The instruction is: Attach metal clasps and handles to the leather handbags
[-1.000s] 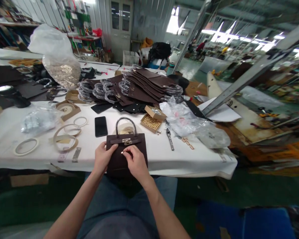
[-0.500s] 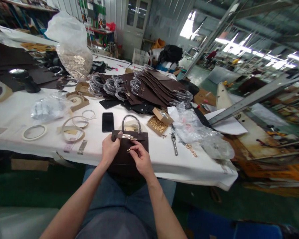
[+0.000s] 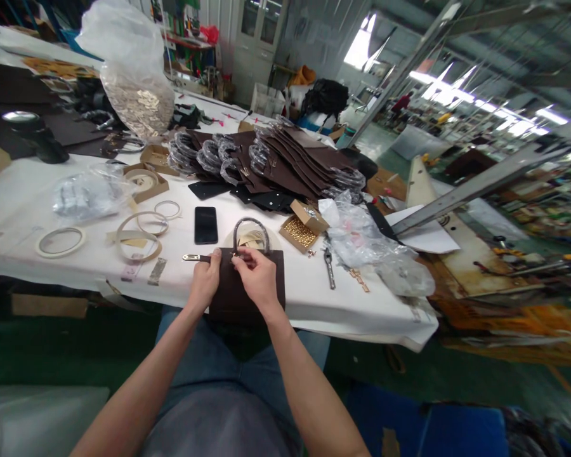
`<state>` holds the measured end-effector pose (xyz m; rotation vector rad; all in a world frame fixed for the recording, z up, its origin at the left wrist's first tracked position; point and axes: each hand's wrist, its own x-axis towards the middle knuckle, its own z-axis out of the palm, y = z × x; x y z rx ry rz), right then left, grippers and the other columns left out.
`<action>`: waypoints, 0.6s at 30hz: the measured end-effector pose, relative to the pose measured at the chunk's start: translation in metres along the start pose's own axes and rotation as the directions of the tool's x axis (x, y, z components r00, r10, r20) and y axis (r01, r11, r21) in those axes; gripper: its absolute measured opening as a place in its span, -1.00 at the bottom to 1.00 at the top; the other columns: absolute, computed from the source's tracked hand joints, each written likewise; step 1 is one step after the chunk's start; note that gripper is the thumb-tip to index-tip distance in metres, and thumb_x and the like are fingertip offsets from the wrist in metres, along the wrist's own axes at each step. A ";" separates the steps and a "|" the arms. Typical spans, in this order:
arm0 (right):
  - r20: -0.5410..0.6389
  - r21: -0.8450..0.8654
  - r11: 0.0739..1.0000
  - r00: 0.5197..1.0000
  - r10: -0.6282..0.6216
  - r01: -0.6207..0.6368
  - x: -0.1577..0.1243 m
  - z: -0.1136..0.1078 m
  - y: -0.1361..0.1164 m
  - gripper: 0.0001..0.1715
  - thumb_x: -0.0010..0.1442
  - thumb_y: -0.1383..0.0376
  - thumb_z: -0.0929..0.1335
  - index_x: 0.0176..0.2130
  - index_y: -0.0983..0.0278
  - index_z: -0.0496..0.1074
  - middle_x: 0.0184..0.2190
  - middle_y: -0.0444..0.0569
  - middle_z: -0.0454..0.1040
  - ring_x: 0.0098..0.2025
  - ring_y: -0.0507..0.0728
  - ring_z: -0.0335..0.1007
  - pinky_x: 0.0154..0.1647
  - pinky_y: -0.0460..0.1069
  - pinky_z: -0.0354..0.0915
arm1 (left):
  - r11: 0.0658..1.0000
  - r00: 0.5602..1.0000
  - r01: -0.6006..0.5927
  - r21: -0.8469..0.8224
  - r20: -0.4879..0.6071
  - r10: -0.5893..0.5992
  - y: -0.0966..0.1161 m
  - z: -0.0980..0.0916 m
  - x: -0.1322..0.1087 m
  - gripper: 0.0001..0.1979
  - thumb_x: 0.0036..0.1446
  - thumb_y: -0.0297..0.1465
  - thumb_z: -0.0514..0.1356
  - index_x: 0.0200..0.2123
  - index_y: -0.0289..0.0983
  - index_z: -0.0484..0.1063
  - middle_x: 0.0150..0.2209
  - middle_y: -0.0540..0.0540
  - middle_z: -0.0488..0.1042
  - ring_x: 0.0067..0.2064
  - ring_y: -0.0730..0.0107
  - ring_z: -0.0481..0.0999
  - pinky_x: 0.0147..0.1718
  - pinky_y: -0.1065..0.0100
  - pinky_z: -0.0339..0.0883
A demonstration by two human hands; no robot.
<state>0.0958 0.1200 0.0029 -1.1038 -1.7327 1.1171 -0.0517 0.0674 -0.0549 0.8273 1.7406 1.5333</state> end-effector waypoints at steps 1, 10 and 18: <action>0.009 -0.002 1.000 1.000 0.002 -0.002 0.004 0.001 0.004 -0.56 0.36 0.10 0.53 0.14 0.23 0.70 -0.19 0.00 0.75 -0.26 0.18 0.69 -0.15 0.03 0.62 | 1.000 0.999 -0.007 -0.024 0.036 0.008 -0.002 -0.002 0.001 -0.37 0.52 0.12 0.10 -0.37 -0.25 0.54 -0.41 -0.15 0.57 -0.33 0.20 0.49 -0.34 0.29 0.18; 0.054 -0.103 0.994 0.998 -0.030 0.035 0.007 0.004 0.006 -0.62 0.39 0.12 0.51 0.11 0.21 0.72 -0.16 0.00 0.77 -0.29 0.16 0.68 -0.17 0.02 0.61 | 0.983 0.983 -0.185 0.006 0.009 0.185 -0.012 -0.006 -0.004 -0.43 0.62 -0.01 0.03 -0.30 -0.25 0.56 -0.40 -0.10 0.57 -0.33 0.25 0.50 -0.30 0.29 0.19; 0.080 -0.220 0.972 0.995 -0.062 0.078 0.008 0.009 0.002 -0.71 0.40 0.11 0.51 -0.01 0.19 0.76 -0.11 0.04 0.79 -0.18 0.23 0.74 -0.06 0.07 0.63 | 0.978 0.975 -0.206 0.030 -0.084 0.207 -0.018 0.002 -0.008 -0.40 0.64 -0.03 0.02 -0.43 -0.22 0.45 -0.51 -0.05 0.44 -0.44 0.32 0.40 -0.36 0.25 0.08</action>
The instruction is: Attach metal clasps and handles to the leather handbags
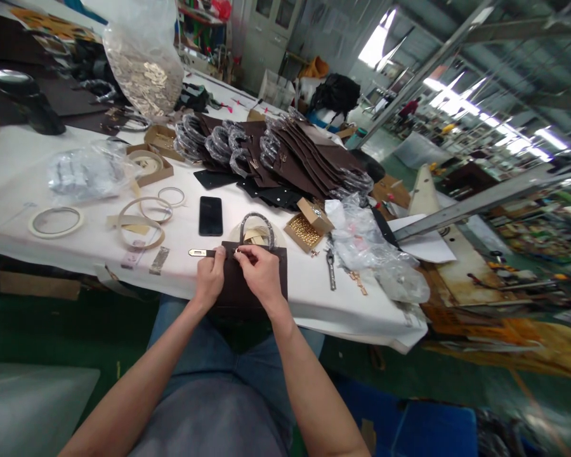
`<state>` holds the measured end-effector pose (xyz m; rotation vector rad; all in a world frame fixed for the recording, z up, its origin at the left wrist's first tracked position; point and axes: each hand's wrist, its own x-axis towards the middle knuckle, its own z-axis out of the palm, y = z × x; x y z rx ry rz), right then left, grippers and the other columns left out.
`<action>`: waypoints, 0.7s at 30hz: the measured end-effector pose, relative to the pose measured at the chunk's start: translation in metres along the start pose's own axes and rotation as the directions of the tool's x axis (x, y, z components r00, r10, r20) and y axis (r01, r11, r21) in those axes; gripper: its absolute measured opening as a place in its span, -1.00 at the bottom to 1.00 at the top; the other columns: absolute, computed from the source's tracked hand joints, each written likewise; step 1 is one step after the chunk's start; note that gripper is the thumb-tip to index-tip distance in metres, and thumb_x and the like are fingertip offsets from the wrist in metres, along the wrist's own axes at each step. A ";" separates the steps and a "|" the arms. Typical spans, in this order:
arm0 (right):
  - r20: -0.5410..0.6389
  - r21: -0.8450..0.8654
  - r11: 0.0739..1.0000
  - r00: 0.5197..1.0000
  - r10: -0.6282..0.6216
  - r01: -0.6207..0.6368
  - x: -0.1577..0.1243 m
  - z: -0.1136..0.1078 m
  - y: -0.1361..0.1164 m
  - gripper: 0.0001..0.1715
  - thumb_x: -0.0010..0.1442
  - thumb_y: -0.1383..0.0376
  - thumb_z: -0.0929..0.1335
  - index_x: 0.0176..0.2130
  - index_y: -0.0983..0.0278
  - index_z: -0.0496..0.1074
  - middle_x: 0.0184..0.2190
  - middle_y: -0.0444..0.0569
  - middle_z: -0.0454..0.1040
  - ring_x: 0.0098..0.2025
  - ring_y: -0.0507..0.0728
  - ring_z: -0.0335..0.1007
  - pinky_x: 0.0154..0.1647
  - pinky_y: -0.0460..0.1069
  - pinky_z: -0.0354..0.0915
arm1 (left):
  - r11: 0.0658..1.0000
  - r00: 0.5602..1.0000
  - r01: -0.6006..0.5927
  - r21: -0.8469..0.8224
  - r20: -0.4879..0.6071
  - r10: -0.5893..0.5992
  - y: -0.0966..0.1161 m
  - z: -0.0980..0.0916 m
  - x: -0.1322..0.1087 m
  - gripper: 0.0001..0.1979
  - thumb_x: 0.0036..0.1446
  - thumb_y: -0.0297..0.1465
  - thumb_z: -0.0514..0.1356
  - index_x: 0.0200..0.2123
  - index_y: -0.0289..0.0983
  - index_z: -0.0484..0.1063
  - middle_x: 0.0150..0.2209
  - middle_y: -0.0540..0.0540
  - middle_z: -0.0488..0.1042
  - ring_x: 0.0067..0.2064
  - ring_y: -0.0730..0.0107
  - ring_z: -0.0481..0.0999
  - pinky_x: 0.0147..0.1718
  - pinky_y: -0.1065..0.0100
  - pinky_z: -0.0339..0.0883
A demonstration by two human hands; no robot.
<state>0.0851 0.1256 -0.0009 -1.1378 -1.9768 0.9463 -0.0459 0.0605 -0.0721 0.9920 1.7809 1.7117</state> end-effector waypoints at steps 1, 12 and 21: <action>-0.005 -0.012 1.000 1.000 -0.008 0.008 0.000 0.001 -0.001 -0.72 0.41 0.11 0.51 -0.01 0.19 0.76 -0.10 0.04 0.79 -0.17 0.23 0.74 -0.05 0.08 0.63 | 1.000 1.000 -0.003 -0.007 -0.005 0.003 0.000 0.000 0.000 -0.40 0.64 -0.04 0.02 -0.43 -0.22 0.45 -0.51 -0.05 0.45 -0.43 0.32 0.40 -0.35 0.25 0.09; -0.007 -0.166 0.983 0.996 -0.084 0.081 -0.001 0.008 -0.009 -0.77 0.45 0.15 0.48 -0.02 0.16 0.74 -0.07 0.01 0.78 -0.12 0.25 0.72 -0.02 0.09 0.61 | 0.998 1.000 -0.020 -0.057 0.004 0.020 0.000 -0.003 0.001 -0.48 0.65 -0.10 0.01 -0.31 -0.23 0.52 -0.43 -0.07 0.52 -0.38 0.31 0.47 -0.33 0.27 0.13; 0.008 -0.242 0.965 0.995 -0.104 0.102 -0.005 0.009 -0.012 -0.78 0.47 0.16 0.45 -0.06 0.17 0.72 -0.08 0.04 0.77 -0.10 0.26 0.71 0.00 0.09 0.59 | 0.998 0.997 0.062 -0.004 -0.041 -0.062 -0.002 -0.002 0.004 -0.42 0.62 -0.06 0.04 -0.43 -0.22 0.48 -0.47 -0.11 0.53 -0.40 0.27 0.47 -0.34 0.25 0.11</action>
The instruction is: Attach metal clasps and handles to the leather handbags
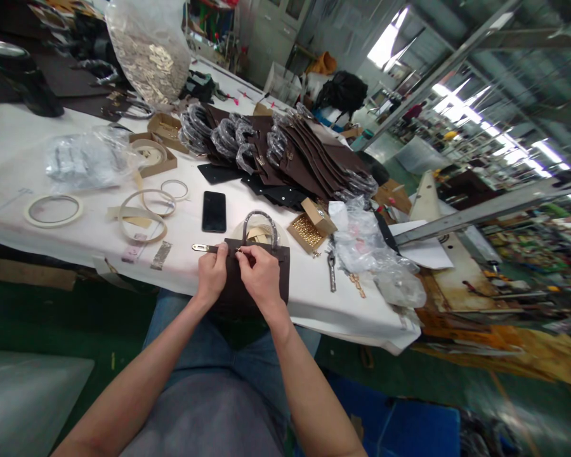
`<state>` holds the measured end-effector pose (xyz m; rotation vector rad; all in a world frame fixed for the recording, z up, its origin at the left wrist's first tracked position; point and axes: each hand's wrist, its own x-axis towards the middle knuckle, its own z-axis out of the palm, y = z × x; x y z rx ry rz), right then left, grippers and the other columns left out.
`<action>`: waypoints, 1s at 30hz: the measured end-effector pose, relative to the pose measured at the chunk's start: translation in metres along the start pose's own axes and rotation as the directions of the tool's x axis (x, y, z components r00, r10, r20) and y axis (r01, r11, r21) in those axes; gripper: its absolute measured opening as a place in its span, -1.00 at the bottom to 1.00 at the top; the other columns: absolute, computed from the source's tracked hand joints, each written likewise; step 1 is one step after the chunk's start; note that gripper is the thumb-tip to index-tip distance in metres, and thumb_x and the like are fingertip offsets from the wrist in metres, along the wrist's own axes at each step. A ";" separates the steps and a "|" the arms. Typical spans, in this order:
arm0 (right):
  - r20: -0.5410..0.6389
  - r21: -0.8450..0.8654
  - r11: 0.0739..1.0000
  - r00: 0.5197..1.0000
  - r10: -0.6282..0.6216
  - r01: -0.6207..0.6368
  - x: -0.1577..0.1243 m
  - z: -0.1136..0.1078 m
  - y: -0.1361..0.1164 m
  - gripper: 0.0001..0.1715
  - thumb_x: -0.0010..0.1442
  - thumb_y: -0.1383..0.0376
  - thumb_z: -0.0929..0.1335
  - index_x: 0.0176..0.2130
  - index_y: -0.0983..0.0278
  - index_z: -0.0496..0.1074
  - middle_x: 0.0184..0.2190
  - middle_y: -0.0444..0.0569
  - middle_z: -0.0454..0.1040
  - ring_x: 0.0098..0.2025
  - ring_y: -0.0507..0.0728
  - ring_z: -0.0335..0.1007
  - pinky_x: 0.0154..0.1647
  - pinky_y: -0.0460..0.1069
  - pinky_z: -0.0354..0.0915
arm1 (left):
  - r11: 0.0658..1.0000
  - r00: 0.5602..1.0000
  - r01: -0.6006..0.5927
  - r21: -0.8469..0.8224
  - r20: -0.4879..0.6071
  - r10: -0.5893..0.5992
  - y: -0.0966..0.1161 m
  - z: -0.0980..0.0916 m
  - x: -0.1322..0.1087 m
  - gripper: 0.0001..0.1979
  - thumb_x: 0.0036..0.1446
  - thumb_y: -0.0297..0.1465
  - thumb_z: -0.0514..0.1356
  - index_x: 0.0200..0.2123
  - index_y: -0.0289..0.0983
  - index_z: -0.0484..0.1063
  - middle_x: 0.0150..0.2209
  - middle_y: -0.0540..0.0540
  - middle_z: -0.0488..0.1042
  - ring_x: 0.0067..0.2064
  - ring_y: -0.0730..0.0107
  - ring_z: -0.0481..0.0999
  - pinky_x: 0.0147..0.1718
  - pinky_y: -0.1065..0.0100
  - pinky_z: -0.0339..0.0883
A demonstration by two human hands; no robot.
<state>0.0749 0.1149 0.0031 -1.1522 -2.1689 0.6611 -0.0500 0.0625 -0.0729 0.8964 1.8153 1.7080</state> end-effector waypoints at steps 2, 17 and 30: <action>-0.009 0.005 1.000 1.000 0.001 -0.001 -0.001 0.000 0.000 -0.79 0.47 0.17 0.45 -0.06 0.17 0.72 -0.09 0.03 0.77 -0.12 0.25 0.70 -0.01 0.09 0.58 | 1.000 1.000 -0.003 0.006 0.005 0.003 0.000 0.000 0.000 -0.41 0.63 -0.06 0.04 -0.44 -0.22 0.47 -0.49 -0.10 0.51 -0.43 0.29 0.45 -0.35 0.24 0.09; -0.027 -0.080 0.996 0.998 -0.052 0.049 -0.005 0.007 -0.005 -0.79 0.49 0.22 0.42 -0.12 0.17 0.70 -0.12 0.06 0.74 -0.07 0.28 0.69 0.07 0.13 0.55 | 0.996 0.997 -0.081 0.040 0.000 0.081 -0.001 0.002 -0.003 -0.49 0.65 -0.10 -0.01 -0.28 -0.21 0.52 -0.42 -0.14 0.56 -0.36 0.20 0.53 -0.32 0.25 0.15; 0.042 -0.152 0.987 0.998 -0.035 0.041 0.005 0.002 -0.009 -0.83 0.37 0.32 0.47 -0.26 0.16 0.71 -0.22 0.03 0.76 -0.18 0.28 0.69 -0.02 0.12 0.53 | 0.965 0.981 -0.182 0.191 -0.035 0.192 -0.016 0.012 -0.014 -0.51 0.69 -0.18 -0.05 -0.12 -0.29 0.58 -0.24 -0.31 0.66 -0.21 0.11 0.65 -0.20 0.22 0.28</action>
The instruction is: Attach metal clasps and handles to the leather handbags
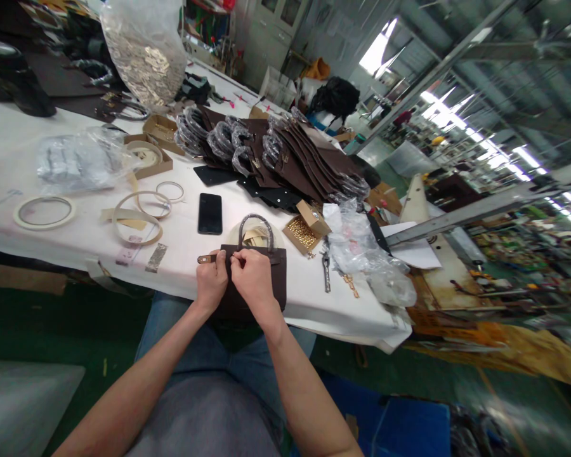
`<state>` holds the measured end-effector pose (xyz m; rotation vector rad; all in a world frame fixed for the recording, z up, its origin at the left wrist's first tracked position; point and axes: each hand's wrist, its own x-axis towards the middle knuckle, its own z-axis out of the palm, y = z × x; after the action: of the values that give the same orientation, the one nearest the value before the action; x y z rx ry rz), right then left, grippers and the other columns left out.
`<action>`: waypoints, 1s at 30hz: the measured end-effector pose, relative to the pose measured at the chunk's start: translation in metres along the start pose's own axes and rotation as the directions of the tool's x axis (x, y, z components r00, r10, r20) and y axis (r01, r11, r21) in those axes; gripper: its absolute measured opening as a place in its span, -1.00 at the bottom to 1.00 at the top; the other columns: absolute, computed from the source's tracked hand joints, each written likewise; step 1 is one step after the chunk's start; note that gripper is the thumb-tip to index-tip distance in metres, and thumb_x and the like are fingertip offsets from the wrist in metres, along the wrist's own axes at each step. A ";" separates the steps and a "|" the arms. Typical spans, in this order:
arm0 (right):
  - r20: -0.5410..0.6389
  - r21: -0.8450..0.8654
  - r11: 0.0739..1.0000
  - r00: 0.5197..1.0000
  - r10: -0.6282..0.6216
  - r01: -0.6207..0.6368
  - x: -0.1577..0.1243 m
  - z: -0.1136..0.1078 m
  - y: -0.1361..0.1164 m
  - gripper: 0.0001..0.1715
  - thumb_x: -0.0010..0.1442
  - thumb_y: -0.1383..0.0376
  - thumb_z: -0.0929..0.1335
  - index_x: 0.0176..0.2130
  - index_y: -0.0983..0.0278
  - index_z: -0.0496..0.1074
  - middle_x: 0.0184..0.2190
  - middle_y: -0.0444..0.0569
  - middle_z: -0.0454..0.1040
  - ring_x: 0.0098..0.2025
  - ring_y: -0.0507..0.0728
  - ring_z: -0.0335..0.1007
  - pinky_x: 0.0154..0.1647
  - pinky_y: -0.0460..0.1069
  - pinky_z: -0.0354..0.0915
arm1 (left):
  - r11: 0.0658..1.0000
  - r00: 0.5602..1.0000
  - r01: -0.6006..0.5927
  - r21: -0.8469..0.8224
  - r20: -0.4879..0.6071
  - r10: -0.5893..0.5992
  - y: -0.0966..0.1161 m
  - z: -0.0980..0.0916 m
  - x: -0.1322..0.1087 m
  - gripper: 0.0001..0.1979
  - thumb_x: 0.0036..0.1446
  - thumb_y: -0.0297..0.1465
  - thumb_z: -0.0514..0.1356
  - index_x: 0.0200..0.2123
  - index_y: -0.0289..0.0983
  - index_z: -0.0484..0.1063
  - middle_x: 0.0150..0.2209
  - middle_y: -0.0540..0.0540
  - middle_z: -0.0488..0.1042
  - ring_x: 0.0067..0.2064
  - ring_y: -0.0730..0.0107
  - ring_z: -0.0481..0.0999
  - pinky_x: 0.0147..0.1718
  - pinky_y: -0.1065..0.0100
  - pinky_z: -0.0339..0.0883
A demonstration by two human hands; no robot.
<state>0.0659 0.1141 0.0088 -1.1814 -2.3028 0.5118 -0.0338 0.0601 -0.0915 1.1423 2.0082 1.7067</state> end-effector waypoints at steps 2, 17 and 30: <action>0.017 -0.015 1.000 1.000 0.024 -0.024 0.004 0.000 -0.001 -0.84 0.34 0.33 0.48 -0.28 0.15 0.71 -0.25 0.02 0.76 -0.23 0.27 0.69 -0.07 0.10 0.53 | 1.000 1.000 -0.022 0.020 -0.004 0.023 -0.001 0.001 -0.002 -0.48 0.69 -0.16 -0.08 -0.11 -0.30 0.58 -0.21 -0.34 0.67 -0.19 0.10 0.66 -0.19 0.22 0.29; 0.016 -0.023 0.999 1.000 0.026 -0.025 -0.020 0.016 -0.001 -0.71 0.60 0.27 0.36 0.12 0.17 0.69 -0.04 0.04 0.68 0.00 0.20 0.64 0.08 0.01 0.49 | 0.980 0.992 0.122 0.158 -0.003 -0.123 0.012 -0.006 0.002 -0.45 0.61 -0.12 -0.01 -0.40 -0.21 0.49 -0.45 -0.21 0.54 -0.36 0.13 0.53 -0.34 0.26 0.13; -0.468 -0.163 0.811 0.768 0.438 -0.562 -0.058 -0.186 0.230 -0.71 0.46 0.31 0.39 -0.01 0.33 0.73 -0.07 0.13 0.73 -0.09 0.18 0.62 0.06 0.01 0.48 | 0.756 0.742 0.653 -0.039 -0.163 -0.650 0.049 -0.052 0.030 -0.52 0.26 -0.04 0.29 -0.59 -0.19 0.40 -0.62 0.03 0.29 -0.50 0.28 0.30 -0.56 0.33 0.15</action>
<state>0.3505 0.2124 0.0204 -1.8815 -1.7152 0.0680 -0.0680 0.0445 -0.0237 0.2105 2.1606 1.4252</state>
